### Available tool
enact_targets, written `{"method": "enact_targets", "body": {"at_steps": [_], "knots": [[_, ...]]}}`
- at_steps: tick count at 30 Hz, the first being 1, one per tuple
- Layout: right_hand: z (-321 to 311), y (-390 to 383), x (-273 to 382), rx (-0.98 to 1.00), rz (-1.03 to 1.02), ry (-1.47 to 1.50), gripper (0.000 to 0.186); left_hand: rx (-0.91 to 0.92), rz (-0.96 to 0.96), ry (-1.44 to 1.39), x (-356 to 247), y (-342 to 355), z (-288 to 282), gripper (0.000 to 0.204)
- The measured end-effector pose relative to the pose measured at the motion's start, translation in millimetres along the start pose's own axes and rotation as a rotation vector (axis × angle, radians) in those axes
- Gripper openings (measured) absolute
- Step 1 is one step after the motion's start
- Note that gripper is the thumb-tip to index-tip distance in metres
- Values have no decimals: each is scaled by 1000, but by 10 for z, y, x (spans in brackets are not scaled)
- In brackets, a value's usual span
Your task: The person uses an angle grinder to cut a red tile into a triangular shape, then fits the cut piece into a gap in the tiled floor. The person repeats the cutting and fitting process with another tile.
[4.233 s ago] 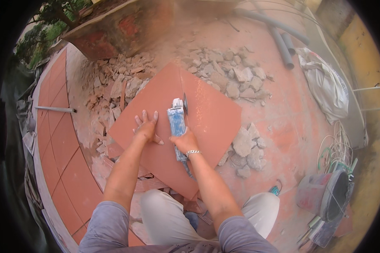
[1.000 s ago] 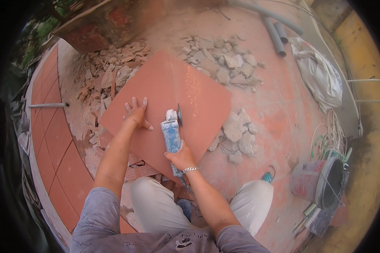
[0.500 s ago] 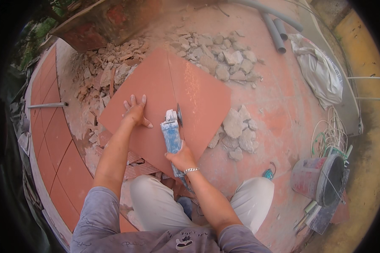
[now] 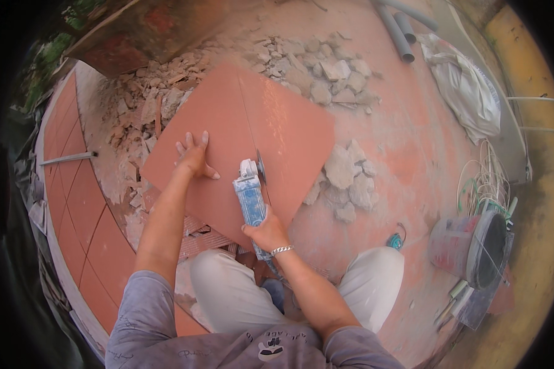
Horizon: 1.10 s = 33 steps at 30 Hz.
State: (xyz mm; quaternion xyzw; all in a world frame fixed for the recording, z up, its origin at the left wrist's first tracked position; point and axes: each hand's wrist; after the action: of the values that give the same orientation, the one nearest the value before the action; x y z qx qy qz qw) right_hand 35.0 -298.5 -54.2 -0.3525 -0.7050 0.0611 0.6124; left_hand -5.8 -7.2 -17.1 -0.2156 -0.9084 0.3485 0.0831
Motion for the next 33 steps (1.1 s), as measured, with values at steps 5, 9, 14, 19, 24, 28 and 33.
{"method": "enact_targets", "body": {"at_steps": [5,9,14,19,24,28,33], "knots": [[19,-37,-55,-17,-20,6,70,-39,4,9,24,52,56,154],[32,-58,-84,-17,-12,5,72,-53,-1,16,28,102,84,157],[42,-124,-103,-23,16,-29,74,-58,-3,7,29,119,88,156],[26,-182,-103,-18,6,-24,77,-59,4,-12,28,94,74,156],[32,-224,-95,-5,36,-19,76,-65,21,-34,41,69,78,155],[29,-294,-132,0,36,-11,75,-64,9,-17,48,91,88,155],[77,-389,-234,-19,-12,-34,71,-72,19,-9,75,114,108,155]]}}
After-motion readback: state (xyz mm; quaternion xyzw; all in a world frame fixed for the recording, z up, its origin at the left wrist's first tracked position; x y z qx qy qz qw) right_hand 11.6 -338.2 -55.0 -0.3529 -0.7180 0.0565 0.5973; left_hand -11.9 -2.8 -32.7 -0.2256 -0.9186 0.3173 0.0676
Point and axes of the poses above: each hand's wrist, its own y-axis towards the middle knuckle, its own z-axis out of the palm, x = y × z, and after that the axes turned 6 degrees about x, right-handed
